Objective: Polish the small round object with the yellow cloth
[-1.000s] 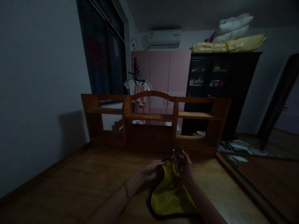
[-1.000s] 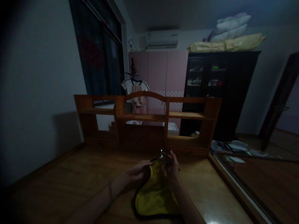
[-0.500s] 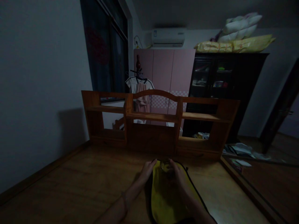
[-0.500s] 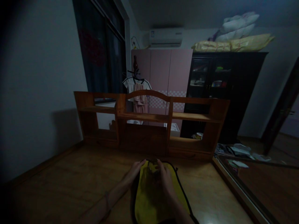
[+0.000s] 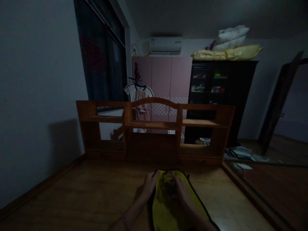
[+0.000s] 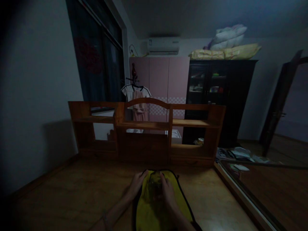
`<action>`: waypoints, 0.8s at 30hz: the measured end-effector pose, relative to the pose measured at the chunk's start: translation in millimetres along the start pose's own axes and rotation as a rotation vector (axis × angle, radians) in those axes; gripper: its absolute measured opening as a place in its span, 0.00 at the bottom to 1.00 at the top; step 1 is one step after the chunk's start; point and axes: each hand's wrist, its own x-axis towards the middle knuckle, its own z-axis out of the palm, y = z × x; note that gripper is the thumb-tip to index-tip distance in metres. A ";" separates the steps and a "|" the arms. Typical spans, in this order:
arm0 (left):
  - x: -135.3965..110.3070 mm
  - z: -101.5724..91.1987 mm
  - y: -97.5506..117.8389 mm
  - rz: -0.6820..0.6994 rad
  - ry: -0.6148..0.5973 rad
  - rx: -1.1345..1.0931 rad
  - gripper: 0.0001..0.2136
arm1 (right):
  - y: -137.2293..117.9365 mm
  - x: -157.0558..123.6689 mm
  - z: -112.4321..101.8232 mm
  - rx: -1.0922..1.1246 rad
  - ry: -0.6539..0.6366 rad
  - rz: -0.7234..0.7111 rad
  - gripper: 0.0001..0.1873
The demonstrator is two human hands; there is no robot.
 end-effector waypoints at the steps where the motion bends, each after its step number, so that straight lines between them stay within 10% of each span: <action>1: -2.1 0.9 2.6 0.006 0.005 0.019 0.26 | 0.5 -2.9 2.5 0.004 0.016 0.018 0.30; 24: -20.1 6.2 27.8 -0.064 0.156 -0.050 0.21 | -3.6 -12.6 7.6 0.046 0.062 -0.060 0.24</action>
